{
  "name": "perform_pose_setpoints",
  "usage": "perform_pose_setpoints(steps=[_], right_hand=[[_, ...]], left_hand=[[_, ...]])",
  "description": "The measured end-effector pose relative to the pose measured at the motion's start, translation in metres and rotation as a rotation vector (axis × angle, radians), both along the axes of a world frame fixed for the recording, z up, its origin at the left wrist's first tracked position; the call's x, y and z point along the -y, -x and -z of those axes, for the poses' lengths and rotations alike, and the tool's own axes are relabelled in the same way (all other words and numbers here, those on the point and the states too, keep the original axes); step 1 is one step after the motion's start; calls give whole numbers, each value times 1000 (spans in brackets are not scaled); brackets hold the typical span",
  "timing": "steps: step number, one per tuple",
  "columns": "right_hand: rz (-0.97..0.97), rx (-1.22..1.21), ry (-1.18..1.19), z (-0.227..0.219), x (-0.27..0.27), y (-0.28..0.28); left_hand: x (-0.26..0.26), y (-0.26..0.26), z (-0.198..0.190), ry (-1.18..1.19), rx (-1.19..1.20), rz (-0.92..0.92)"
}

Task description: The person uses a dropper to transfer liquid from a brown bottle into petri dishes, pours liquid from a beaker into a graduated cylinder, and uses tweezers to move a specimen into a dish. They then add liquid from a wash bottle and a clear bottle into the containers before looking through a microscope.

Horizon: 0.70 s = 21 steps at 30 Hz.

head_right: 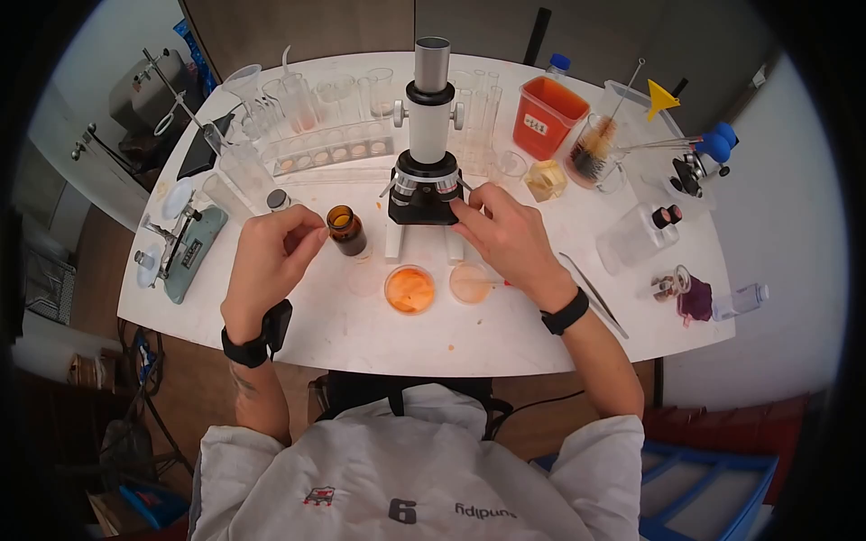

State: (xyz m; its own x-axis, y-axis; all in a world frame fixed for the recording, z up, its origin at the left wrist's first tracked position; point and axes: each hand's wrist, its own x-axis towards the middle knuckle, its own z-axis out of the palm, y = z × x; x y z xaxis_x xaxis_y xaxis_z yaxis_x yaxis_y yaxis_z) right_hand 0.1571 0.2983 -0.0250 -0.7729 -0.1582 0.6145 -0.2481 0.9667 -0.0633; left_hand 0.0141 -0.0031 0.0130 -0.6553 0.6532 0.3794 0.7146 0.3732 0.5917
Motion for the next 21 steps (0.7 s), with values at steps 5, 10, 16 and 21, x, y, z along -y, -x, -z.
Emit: perform_pose_setpoints(steps=[5,10,16,21], right_hand=[[-46,-124,-172,0,2,-1],[-75,-181,-130,-8,8,-20],[-154,-84,3,-3,19,-47],[-203,46,-41,15,16,-65]], left_hand=[[-1,-1,-1,-10,-13,9],[2,-4,4,23,14,31],[-5,-19,14,340,19,212],[-17,-24,24,438,-31,312]])
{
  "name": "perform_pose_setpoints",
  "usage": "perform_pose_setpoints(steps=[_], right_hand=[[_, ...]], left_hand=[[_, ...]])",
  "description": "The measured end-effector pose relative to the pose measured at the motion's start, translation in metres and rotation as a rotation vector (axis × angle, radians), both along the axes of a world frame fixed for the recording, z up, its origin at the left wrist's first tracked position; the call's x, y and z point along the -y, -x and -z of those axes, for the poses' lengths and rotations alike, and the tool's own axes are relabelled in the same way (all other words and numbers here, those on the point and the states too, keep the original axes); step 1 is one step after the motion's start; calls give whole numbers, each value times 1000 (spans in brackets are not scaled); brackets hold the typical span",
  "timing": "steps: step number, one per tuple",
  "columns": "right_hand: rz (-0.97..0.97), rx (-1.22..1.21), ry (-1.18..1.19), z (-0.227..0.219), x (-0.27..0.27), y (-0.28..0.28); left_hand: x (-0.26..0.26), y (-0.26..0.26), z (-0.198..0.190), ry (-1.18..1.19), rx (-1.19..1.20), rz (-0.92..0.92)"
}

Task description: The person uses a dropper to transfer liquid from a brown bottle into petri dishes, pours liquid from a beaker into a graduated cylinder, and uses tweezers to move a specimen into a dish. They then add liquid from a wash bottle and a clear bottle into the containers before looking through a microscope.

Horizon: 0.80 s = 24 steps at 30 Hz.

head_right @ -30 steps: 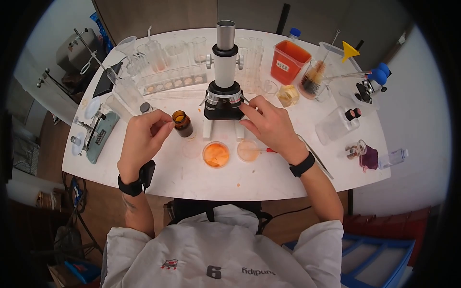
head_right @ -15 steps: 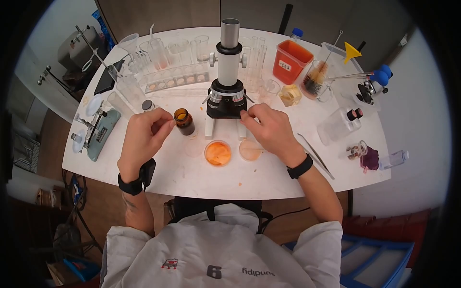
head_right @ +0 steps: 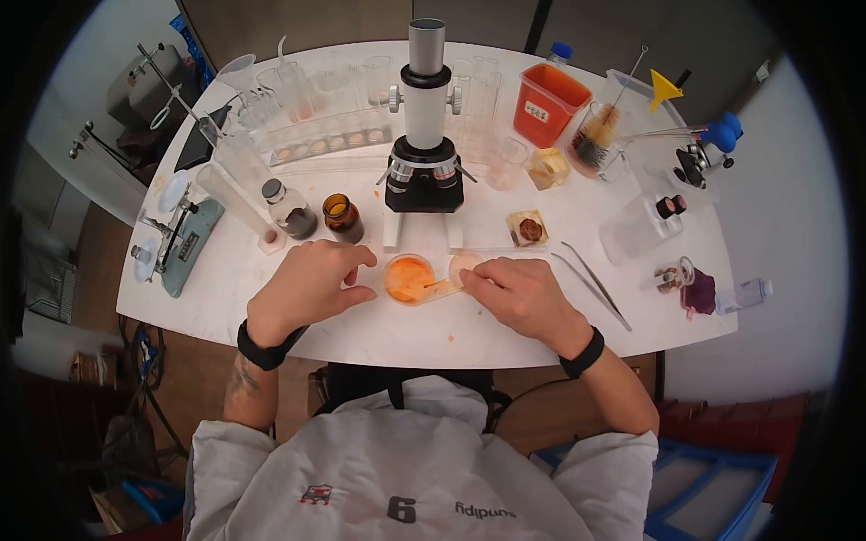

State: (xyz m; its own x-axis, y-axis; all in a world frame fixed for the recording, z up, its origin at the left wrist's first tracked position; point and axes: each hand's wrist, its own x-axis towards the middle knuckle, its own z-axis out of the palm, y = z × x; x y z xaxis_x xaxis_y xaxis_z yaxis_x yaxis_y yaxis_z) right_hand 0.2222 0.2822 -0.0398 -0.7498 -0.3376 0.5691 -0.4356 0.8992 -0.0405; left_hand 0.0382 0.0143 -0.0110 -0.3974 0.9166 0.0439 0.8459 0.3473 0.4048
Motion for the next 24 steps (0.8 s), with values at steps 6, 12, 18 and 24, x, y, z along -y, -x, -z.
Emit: perform_pose_setpoints(steps=[6,12,18,24], right_hand=[[44,37,7,2,-7,-9],[39,80,-66,0,-13,-11],[47,102,-214,3,-24,-16],[72,85,-268,8,-31,-22]], left_hand=[[-5,-1,-4,-3,-19,3],[-1,1,-12,-34,32,-51],[3,5,-19,-52,14,-105],[2,6,-22,-39,10,-124]])
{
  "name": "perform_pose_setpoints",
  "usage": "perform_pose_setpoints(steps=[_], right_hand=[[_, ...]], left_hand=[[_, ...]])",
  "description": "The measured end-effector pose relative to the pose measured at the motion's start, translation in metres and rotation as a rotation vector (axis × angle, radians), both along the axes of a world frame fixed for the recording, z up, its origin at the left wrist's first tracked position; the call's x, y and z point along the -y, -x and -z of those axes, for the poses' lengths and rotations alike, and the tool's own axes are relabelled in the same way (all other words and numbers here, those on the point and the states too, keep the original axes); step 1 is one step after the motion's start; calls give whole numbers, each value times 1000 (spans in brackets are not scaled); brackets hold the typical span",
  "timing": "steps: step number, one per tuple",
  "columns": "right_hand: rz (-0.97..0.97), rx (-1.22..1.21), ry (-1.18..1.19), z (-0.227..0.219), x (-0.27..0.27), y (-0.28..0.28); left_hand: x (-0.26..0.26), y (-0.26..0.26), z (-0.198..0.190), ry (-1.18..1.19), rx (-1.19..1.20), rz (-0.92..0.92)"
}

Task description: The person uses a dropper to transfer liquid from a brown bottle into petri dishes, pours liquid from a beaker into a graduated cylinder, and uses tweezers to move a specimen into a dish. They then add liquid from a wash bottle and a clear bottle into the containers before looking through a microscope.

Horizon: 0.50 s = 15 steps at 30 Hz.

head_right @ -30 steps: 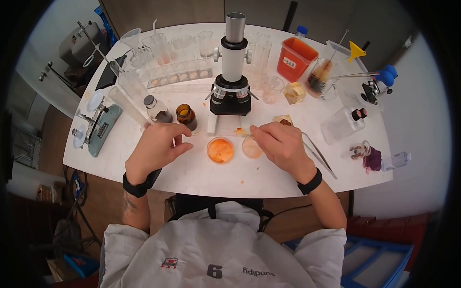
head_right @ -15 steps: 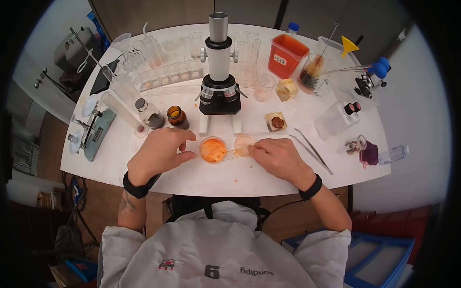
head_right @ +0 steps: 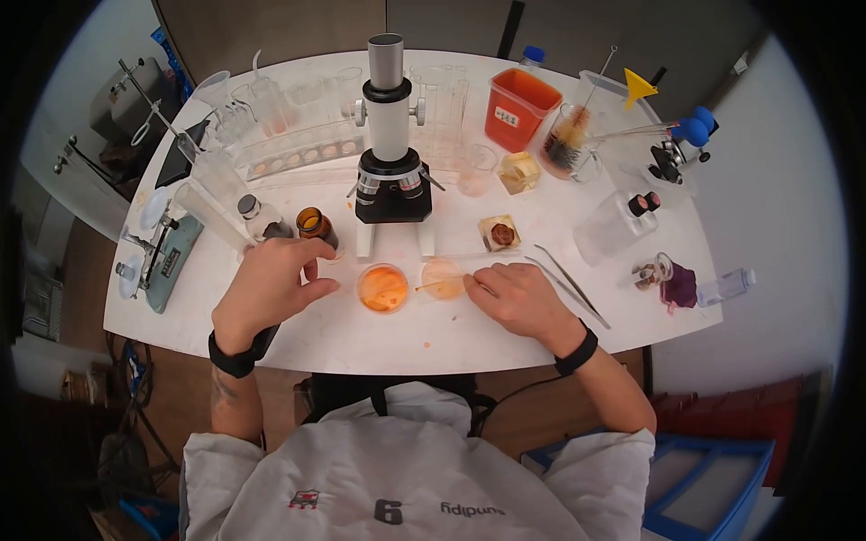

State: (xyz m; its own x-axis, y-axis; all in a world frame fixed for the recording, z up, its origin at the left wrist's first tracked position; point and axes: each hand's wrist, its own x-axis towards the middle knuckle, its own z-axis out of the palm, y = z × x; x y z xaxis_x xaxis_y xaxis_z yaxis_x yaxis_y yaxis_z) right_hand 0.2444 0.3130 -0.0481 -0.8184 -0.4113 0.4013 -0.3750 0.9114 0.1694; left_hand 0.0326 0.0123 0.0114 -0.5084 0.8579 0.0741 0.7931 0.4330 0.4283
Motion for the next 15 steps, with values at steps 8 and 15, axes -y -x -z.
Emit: perform_pose_setpoints(steps=[8,15], right_hand=[[32,22,-140,0,2,0],[59,60,-132,0,4,0]], left_hand=[[-4,1,7,-10,25,26],[-2,1,2,-1,42,-3]])
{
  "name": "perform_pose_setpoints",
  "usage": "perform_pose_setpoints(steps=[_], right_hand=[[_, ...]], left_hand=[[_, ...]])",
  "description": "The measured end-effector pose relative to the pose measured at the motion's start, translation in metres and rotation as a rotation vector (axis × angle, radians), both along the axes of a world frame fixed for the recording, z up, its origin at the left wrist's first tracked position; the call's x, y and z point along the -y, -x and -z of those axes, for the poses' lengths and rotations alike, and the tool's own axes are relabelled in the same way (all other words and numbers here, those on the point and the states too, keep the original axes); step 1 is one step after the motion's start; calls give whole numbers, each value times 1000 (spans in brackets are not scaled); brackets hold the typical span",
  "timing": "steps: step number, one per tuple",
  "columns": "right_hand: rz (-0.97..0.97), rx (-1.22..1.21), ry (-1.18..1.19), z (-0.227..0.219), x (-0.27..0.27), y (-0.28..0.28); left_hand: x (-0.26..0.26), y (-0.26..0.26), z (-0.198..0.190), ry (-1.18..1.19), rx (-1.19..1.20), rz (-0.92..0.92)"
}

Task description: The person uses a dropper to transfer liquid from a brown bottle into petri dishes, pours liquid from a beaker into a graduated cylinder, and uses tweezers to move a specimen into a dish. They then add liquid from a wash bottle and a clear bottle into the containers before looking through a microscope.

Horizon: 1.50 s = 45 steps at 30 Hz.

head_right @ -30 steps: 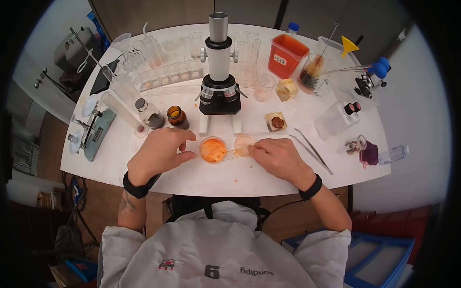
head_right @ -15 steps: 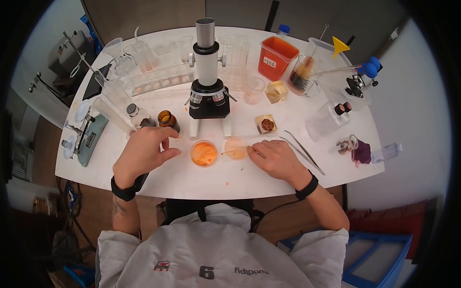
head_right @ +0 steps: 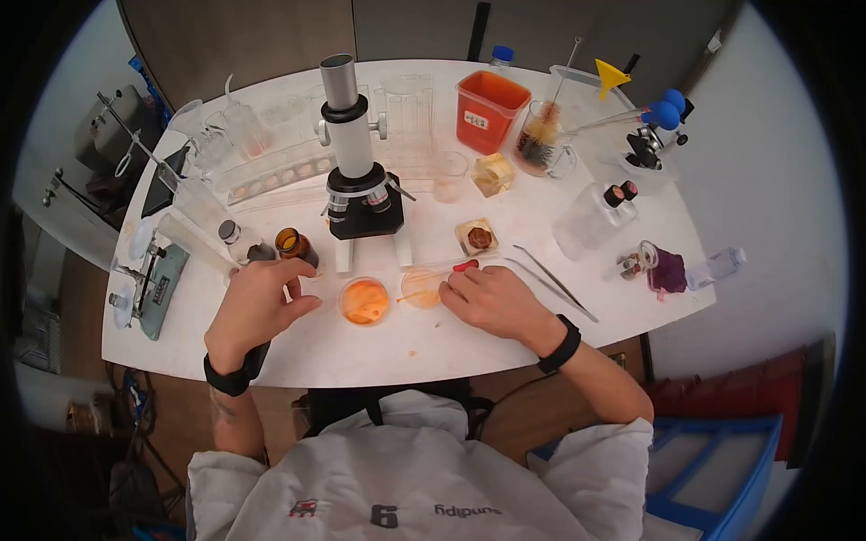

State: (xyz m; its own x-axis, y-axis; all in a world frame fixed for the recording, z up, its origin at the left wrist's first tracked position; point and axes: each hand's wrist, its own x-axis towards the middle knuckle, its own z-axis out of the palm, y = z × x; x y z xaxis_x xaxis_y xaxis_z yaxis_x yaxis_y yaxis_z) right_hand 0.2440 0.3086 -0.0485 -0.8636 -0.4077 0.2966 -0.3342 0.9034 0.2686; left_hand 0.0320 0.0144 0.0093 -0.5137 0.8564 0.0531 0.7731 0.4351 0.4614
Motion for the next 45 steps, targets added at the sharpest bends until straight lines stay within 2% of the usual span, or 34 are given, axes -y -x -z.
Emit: perform_pose_setpoints(steps=[2,5,8,12,15,18,19,26,32,35,39,45], right_hand=[[21,21,-6,-5,0,-1],[49,38,168,-22,-1,-7],[174,5,224,-31,-19,-17],[661,215,355,-45,-47,-42],[916,451,267,-46,-63,-64],[985,493,271,-37,-65,-74],[941,470,289,-37,-66,-77],[991,497,294,-21,-77,-75],[993,487,309,-26,-73,-73],[958,425,386,-36,-70,-73],[818,190,572,-37,-74,-68],[790,240,521,-47,-61,-55]], left_hand=[[-1,-1,-1,-3,12,-11],[1,0,-1,-12,7,-18],[1,2,0,-28,13,-18],[7,6,3,-50,13,-34],[11,7,1,-42,9,-61],[11,8,1,-53,15,-70],[11,8,2,-54,16,-70],[14,7,-1,-81,43,-73],[22,11,0,-109,25,-100],[23,11,-3,-103,35,-112],[24,10,-2,-102,51,-116],[24,9,0,-98,43,-118]])
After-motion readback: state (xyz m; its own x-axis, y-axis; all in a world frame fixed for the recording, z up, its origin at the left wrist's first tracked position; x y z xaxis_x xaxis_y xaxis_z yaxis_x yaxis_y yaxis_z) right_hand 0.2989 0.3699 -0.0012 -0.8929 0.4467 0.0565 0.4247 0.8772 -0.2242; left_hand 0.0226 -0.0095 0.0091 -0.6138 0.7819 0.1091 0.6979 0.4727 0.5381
